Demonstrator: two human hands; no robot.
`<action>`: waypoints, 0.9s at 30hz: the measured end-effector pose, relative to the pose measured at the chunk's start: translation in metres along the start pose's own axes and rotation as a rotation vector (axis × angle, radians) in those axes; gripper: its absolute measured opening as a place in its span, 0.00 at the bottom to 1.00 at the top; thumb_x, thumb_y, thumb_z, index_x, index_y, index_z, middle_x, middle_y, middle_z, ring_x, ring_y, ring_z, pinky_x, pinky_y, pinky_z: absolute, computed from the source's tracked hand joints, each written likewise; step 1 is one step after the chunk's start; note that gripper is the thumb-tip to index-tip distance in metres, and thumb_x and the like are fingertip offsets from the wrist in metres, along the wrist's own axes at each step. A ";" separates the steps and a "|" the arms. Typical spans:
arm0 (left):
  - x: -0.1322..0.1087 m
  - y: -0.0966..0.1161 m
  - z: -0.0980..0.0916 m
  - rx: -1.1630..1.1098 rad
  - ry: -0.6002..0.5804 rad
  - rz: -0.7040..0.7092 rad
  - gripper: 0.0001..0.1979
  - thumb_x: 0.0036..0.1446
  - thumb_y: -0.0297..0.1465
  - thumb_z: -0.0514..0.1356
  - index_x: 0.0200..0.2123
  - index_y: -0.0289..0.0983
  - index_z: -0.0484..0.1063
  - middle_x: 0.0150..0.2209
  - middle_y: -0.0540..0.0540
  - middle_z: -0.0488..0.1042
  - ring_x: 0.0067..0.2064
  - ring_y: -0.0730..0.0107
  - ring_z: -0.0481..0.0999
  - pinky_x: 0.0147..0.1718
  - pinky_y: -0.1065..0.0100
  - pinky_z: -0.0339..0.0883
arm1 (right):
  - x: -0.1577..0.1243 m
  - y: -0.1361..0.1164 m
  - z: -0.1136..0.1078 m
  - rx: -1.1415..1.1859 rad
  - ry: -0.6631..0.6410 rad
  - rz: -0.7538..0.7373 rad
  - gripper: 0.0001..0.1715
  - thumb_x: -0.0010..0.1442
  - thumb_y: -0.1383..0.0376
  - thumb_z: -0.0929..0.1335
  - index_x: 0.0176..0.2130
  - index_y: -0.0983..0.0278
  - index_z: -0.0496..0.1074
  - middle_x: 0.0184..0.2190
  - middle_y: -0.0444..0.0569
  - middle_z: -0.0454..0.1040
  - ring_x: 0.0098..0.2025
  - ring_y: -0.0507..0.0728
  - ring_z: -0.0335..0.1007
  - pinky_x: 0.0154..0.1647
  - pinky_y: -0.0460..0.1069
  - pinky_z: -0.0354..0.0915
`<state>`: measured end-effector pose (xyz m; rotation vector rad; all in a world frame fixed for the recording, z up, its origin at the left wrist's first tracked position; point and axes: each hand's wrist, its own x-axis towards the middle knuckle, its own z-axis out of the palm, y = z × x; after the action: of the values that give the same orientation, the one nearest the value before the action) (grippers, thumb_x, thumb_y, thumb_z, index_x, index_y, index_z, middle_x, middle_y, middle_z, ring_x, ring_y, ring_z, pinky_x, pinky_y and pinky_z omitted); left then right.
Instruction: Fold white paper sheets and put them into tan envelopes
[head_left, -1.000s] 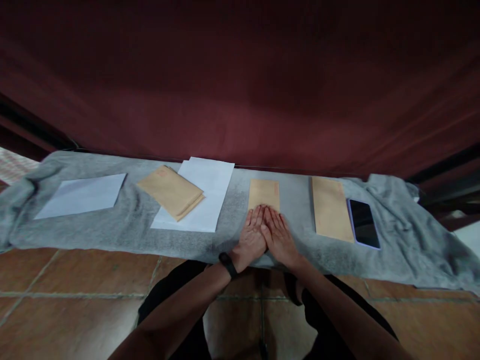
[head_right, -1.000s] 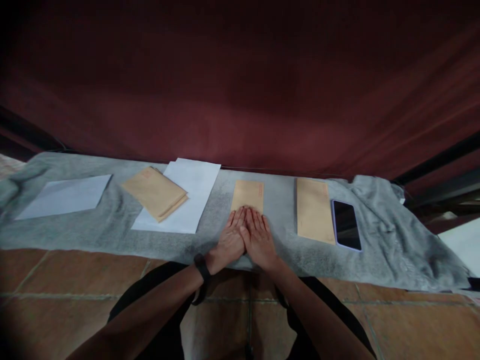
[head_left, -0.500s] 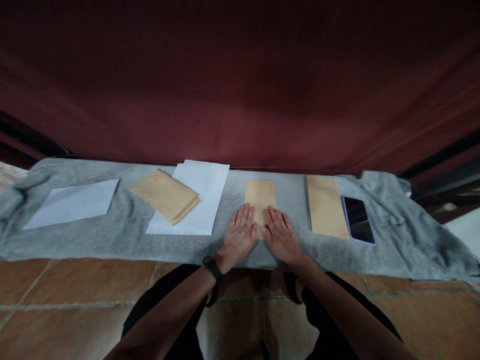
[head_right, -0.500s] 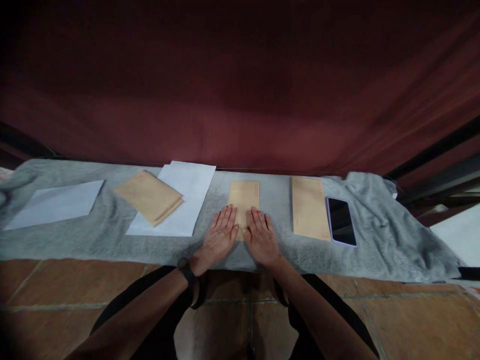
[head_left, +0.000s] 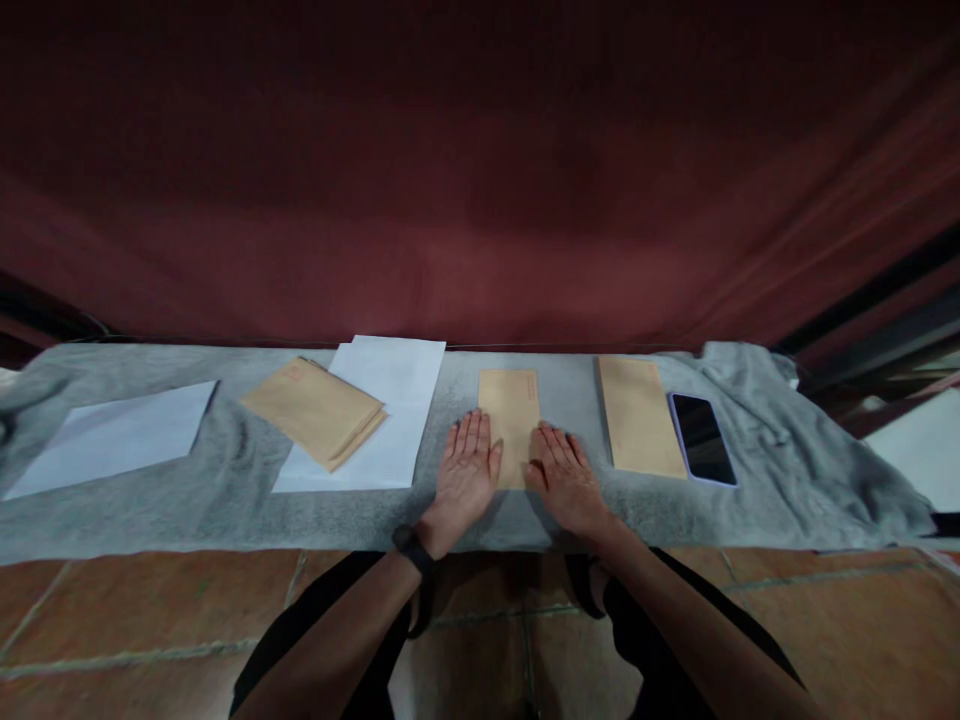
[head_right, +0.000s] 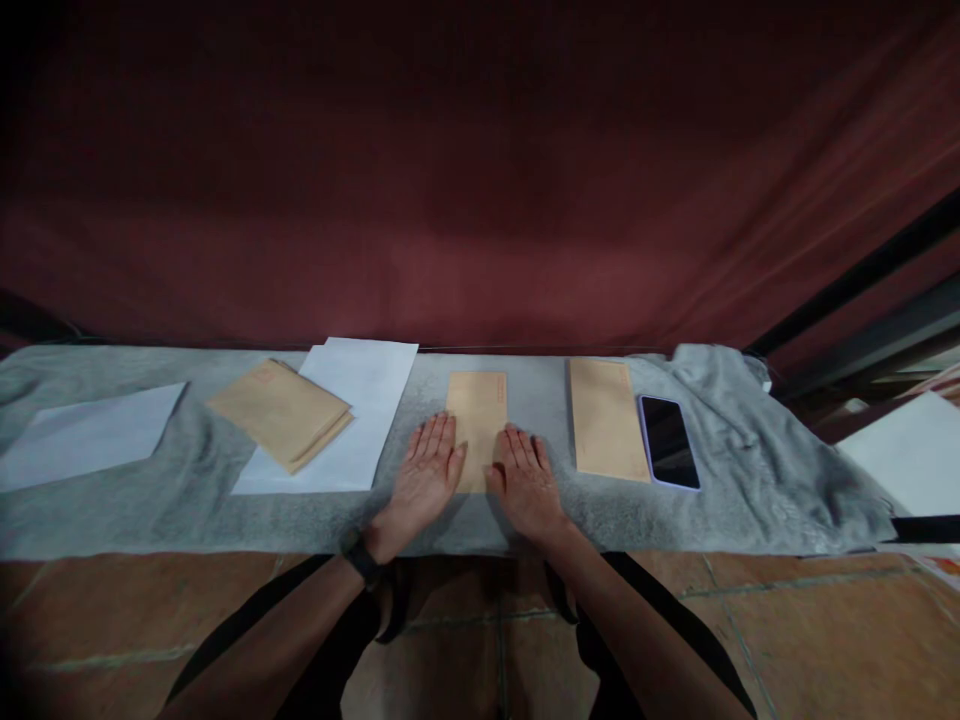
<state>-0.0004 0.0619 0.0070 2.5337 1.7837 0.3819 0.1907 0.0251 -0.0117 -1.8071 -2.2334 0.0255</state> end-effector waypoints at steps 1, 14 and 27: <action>0.005 0.004 0.000 -0.021 -0.003 0.030 0.30 0.73 0.37 0.41 0.71 0.28 0.54 0.72 0.36 0.54 0.74 0.58 0.50 0.72 0.52 0.44 | 0.001 -0.002 0.000 0.009 0.004 0.001 0.34 0.73 0.57 0.58 0.70 0.72 0.56 0.71 0.61 0.57 0.73 0.64 0.50 0.74 0.63 0.46; 0.064 0.020 0.026 -0.130 -0.103 0.241 0.29 0.74 0.39 0.39 0.71 0.35 0.56 0.72 0.44 0.57 0.74 0.63 0.51 0.71 0.52 0.49 | -0.009 -0.038 0.010 0.113 0.050 -0.156 0.28 0.72 0.57 0.62 0.62 0.73 0.69 0.63 0.62 0.70 0.70 0.64 0.59 0.72 0.62 0.56; 0.088 0.007 0.036 -0.057 -0.076 0.092 0.27 0.72 0.37 0.41 0.71 0.41 0.57 0.72 0.47 0.56 0.74 0.60 0.50 0.71 0.50 0.45 | -0.017 -0.033 0.013 0.082 0.029 -0.195 0.35 0.72 0.55 0.61 0.69 0.73 0.59 0.70 0.61 0.60 0.73 0.64 0.53 0.72 0.61 0.55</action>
<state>0.0419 0.1452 -0.0102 2.5603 1.6118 0.3293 0.1592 0.0036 -0.0213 -1.5322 -2.3416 0.0522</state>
